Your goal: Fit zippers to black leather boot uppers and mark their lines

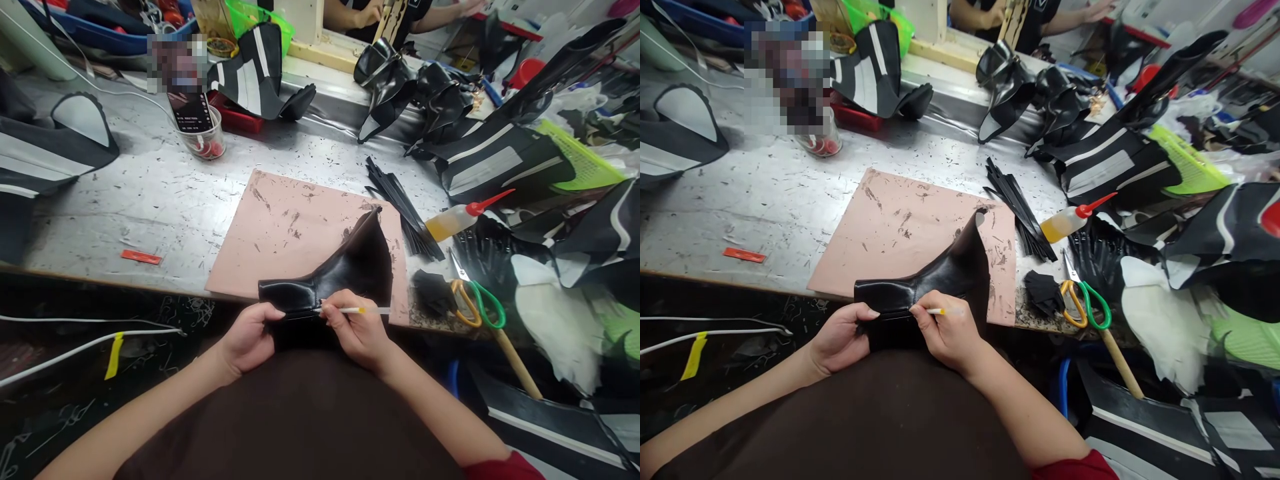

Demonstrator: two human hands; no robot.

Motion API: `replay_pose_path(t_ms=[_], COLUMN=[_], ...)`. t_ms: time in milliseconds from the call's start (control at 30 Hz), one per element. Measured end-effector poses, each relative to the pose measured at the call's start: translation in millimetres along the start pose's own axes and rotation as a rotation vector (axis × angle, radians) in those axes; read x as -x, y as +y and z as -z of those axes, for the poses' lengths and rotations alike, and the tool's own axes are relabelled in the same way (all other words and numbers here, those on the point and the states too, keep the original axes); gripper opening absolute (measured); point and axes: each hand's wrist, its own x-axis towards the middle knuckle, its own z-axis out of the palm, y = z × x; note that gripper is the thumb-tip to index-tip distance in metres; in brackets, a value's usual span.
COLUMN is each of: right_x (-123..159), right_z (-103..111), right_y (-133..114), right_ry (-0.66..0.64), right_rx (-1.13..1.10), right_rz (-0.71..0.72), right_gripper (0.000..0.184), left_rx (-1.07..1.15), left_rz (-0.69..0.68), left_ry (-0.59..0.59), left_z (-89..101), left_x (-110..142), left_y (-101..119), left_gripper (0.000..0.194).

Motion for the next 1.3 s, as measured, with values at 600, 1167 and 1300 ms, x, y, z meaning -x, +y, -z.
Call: replay_pose_path(t_ms=[600,1167,1300], right_x=[1.1,4.7,5.4], right_z=[1.4,4.0,4.4], right_y=[-0.9,-0.5,0.9], right_ry=[-0.007,0.104,0.100], right_rx=[-0.005,-0.060,-0.055], right_rz=[0.030,-0.073,-0.082], right_gripper=[0.012,0.013,0.013], left_rx=[0.047,0.088,0.107], left_rz=[-0.003,-0.005,0.008], left_ry=[-0.057,-0.039,-0.064], left_z=[1.5,4.5,6.1], left_x=[-1.1,-2.8,-3.0], left_y=[-0.7,-1.7,-0.6], left_gripper=[0.033,0.030,0.030])
